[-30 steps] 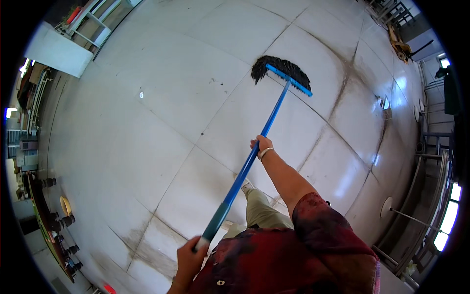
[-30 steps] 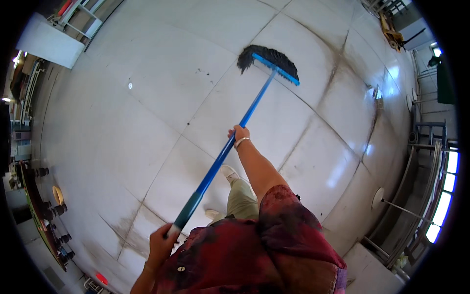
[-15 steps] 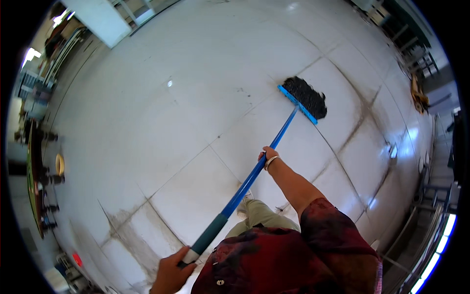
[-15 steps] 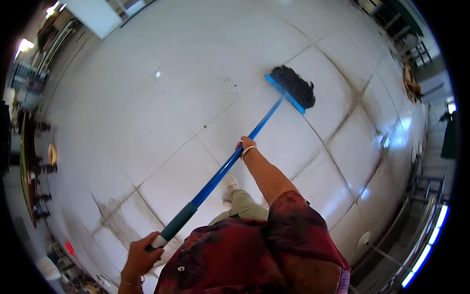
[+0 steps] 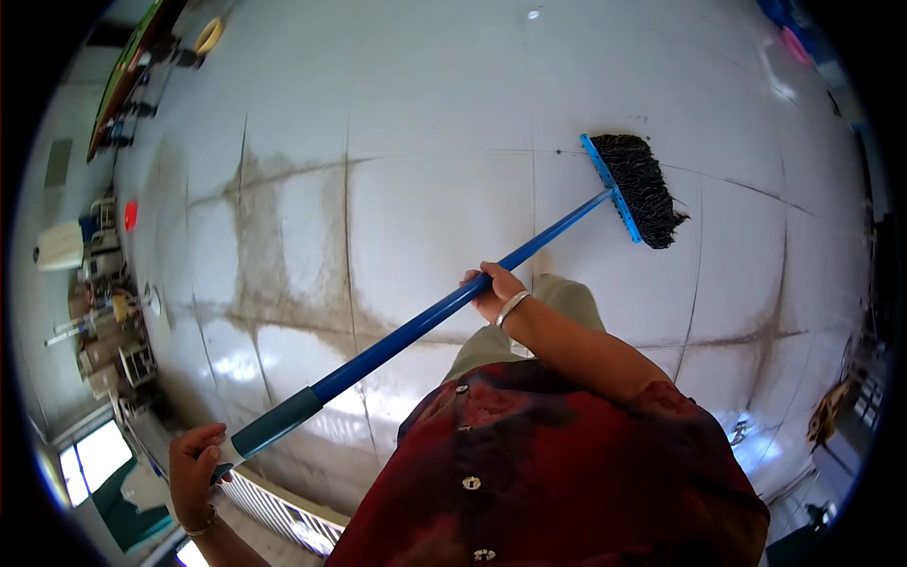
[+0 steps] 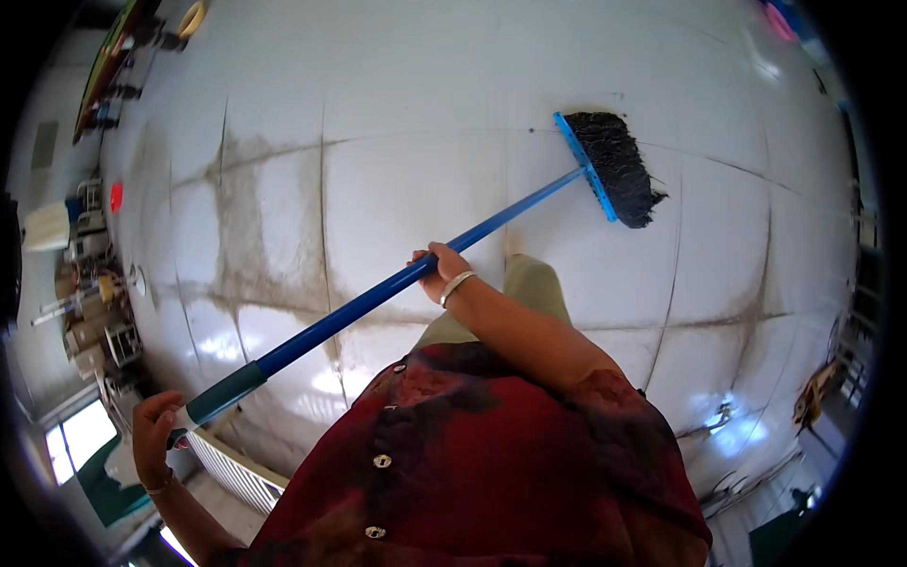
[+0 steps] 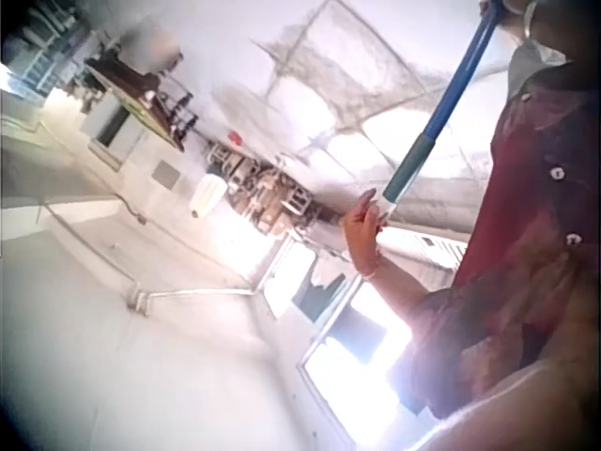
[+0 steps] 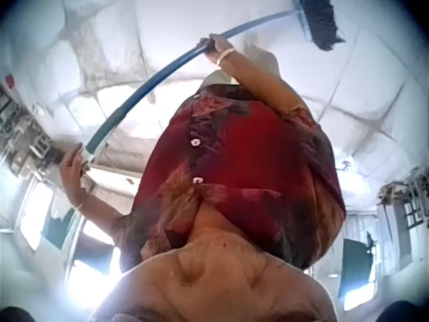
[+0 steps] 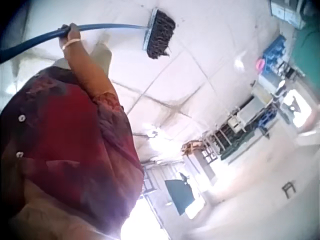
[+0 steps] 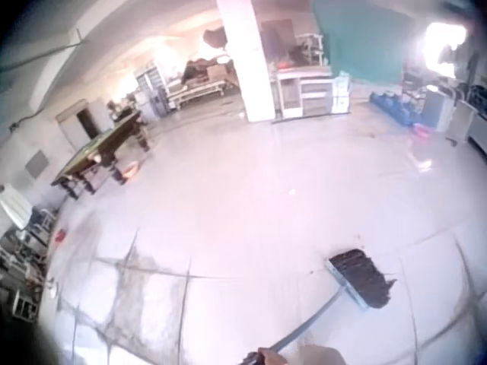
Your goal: The person sweeps the floor using a dust mop across the room around various furniture and equipment. The person moves a metal pole stand by hand and sweeps the floor with the dust mop.
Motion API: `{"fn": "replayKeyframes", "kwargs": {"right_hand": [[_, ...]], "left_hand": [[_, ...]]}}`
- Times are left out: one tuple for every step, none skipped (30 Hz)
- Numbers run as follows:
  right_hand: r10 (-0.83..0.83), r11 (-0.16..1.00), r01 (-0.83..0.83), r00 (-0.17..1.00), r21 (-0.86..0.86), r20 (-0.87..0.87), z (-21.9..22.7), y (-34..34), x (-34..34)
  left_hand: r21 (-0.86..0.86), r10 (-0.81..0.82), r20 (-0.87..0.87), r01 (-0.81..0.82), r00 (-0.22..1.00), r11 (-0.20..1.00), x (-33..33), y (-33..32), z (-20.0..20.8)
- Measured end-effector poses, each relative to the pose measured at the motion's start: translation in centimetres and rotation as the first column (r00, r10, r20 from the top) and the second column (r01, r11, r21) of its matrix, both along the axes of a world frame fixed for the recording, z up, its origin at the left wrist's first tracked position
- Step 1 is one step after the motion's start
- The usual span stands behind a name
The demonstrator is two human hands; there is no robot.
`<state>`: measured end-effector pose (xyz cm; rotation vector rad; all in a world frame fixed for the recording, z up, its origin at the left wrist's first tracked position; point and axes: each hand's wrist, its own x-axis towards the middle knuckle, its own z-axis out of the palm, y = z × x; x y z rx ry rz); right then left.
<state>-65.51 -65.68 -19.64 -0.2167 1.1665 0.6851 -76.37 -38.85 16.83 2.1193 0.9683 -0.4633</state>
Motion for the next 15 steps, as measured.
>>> {"fn": "replayKeyframes", "kwargs": {"right_hand": [[0.038,0.999,-0.038,0.998,0.014,-0.039,0.4,-0.7,-1.3],[0.063,0.998,-0.063,0.998,0.023,-0.025,-1.3,-0.6,-1.0],[0.084,0.996,-0.084,0.996,0.031,-0.012,-3.4,-0.6,-0.8],[0.117,0.992,-0.115,0.993,0.06,-0.029,-5.5,-0.2,-1.2],[0.148,0.986,-0.144,0.988,0.08,-0.048,-6.5,-0.5,-2.0],[0.164,0.984,-0.156,0.981,0.084,-0.099,-7.2,-1.2,-3.1],[0.181,0.981,-0.167,0.973,0.103,-0.147,-7.6,-2.0,-3.8],[0.222,0.974,-0.211,0.96,0.081,-0.172,-7.0,-3.1,-4.0],[0.26,0.966,-0.253,0.945,0.06,-0.197,-6.3,-4.3,-3.9],[0.267,0.964,-0.259,0.941,0.067,-0.209,-6.5,-5.3,-3.8],[0.27,0.963,-0.264,0.937,0.061,-0.22,-7.2,-6.8,-3.1],[0.276,0.961,-0.265,0.94,0.081,-0.199,-7.9,-8.3,-2.1],[0.258,0.966,-0.25,0.946,0.064,-0.196,-8.3,-9.7,-1.7],[0.246,0.969,-0.241,0.957,0.051,-0.153,-8.7,-11.0,-0.6],[0.235,0.972,-0.232,0.967,0.037,-0.103,-9.0,-12.2,1.2]], "left_hand": [[0.002,0.03,-0.017,-0.03,0.999,1.0,-1.8,-1.0,0.5],[0.046,0.026,-0.049,-0.024,0.998,0.999,-2.7,-1.3,-1.1],[0.085,0.02,-0.079,-0.013,0.997,0.996,-3.5,-1.6,-2.8],[0.075,0.149,-0.112,-0.141,0.983,0.987,-4.6,-1.2,-4.5],[0.099,0.105,-0.137,-0.092,0.985,0.991,-6.0,-1.4,-5.7],[0.119,0.138,-0.197,-0.116,0.971,0.986,-7.1,-2.4,-6.2],[0.138,0.17,-0.255,-0.139,0.952,0.981,-7.5,-3.9,-6.3],[0.091,0.184,-0.287,-0.164,0.94,0.982,-8.6,-4.7,-6.2],[0.043,0.193,-0.318,-0.189,0.928,0.981,-9.6,-5.5,-6.1],[0.031,0.223,-0.34,-0.227,0.914,0.973,-10.1,-6.8,-6.1],[0.007,0.248,-0.361,-0.263,0.899,0.965,-9.5,-8.7,-6.8],[0.012,0.261,-0.37,-0.277,0.892,0.961,-8.4,-10.5,-7.3],[-0.008,0.272,-0.375,-0.296,0.886,0.955,-8.1,-11.5,-7.7],[-0.037,0.227,-0.361,-0.257,0.905,0.966,-8.1,-12.3,-8.2],[-0.066,0.184,-0.337,-0.218,0.923,0.974,-8.1,-13.0,-9.0]]}}
